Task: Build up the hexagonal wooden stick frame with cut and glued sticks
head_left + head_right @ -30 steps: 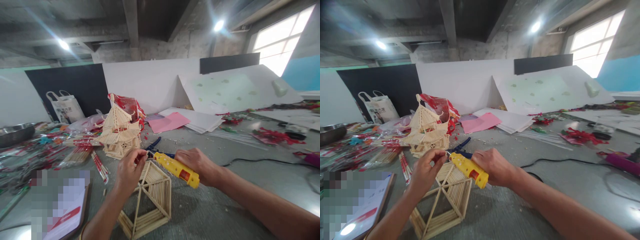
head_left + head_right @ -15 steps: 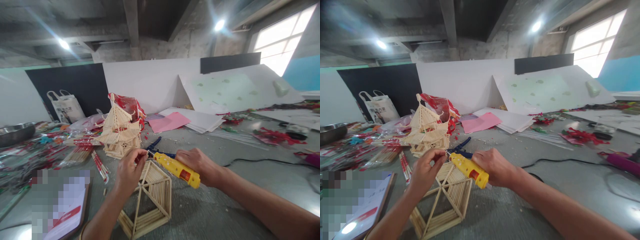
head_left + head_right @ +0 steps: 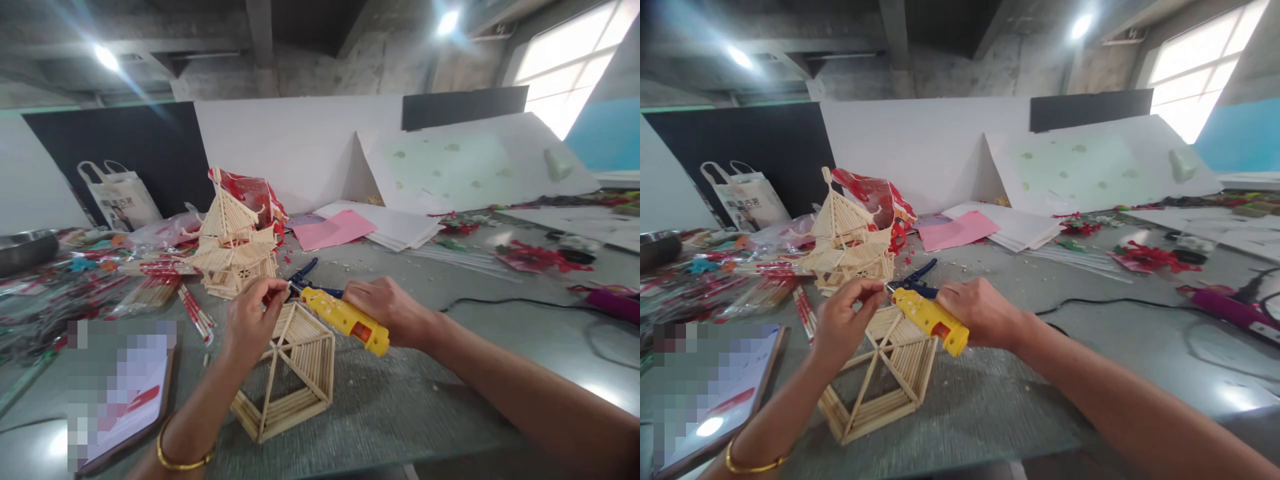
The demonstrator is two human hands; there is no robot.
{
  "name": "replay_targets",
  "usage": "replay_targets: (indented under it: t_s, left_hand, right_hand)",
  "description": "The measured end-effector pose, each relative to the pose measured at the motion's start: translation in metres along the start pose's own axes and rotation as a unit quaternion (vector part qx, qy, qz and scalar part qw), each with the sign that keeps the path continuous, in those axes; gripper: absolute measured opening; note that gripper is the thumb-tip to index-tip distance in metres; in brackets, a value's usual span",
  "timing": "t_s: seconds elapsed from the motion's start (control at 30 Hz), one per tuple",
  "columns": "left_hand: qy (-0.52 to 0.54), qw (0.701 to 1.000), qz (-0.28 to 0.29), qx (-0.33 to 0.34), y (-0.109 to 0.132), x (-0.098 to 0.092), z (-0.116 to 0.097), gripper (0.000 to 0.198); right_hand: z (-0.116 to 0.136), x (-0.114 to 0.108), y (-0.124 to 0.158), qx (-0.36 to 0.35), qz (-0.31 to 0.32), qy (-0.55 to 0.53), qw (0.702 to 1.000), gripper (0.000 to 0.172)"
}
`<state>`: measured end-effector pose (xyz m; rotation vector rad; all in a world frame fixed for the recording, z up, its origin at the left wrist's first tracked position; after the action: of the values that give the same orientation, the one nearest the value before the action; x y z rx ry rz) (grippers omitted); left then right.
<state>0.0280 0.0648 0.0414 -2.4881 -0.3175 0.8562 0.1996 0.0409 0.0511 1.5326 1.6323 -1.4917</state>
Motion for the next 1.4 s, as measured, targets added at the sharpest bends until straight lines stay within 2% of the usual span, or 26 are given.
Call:
replay_targets:
  t_s: [0.1, 0.2, 0.27, 0.33, 0.43, 0.5, 0.6, 0.83, 0.97, 1.4]
  left_hand:
    - [0.041, 0.998, 0.009, -0.04, -0.002, 0.0, 0.004, 0.016]
    - [0.172, 0.977, 0.039, -0.122, -0.006, 0.002, 0.015, 0.016]
    - [0.316, 0.929, 0.07, -0.181, -0.009, 0.006, 0.023, 0.016]
    - [0.446, 0.859, 0.1, -0.231, -0.01, 0.01, 0.029, 0.016]
    - [0.553, 0.771, 0.118, -0.293, -0.01, 0.017, 0.036, 0.017]
    - [0.589, 0.732, 0.119, -0.321, -0.008, 0.02, 0.039, 0.015]
    - [0.619, 0.695, 0.125, -0.344, -0.005, 0.026, 0.04, 0.012]
    - [0.634, 0.669, 0.135, -0.363, 0.003, 0.036, 0.033, 0.009]
    - [0.632, 0.667, 0.133, -0.372, 0.006, 0.037, 0.034, 0.005]
    - [0.64, 0.655, 0.138, -0.377, 0.005, 0.038, 0.031, 0.004]
  right_hand:
    - [0.0, 0.002, 0.0, 0.001, 0.005, 0.003, 1.0, 0.014]
    - [-0.006, 0.002, 0.003, 0.026, 0.0, 0.011, 1.0, 0.013]
    - [-0.014, 0.001, 0.008, 0.066, -0.013, 0.024, 0.997, 0.01]
    - [-0.02, -0.001, 0.011, 0.1, -0.025, 0.034, 0.994, 0.009]
    - [-0.014, 0.001, 0.008, 0.074, -0.019, 0.029, 0.997, 0.01]
    - [-0.004, 0.004, 0.002, 0.032, -0.008, 0.023, 0.999, 0.013]
    - [0.007, 0.006, -0.003, 0.0, -0.007, 0.027, 1.0, 0.015]
    - [0.012, 0.003, -0.006, -0.007, -0.015, 0.03, 0.999, 0.017]
    - [0.012, 0.005, -0.005, -0.002, 0.004, 0.027, 1.0, 0.017]
    - [0.011, 0.007, -0.004, 0.002, 0.003, 0.015, 1.0, 0.016]
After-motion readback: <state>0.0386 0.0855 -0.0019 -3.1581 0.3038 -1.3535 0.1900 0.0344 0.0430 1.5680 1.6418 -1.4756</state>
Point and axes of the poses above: each hand's wrist, its own y-axis away from the middle knuckle, its own x-axis out of the palm, z = x × y, the point moved 7 cm from there along -y, towards the middle knuckle, and after that the axes turned 13 degrees about -x, right-handed, at the moved point
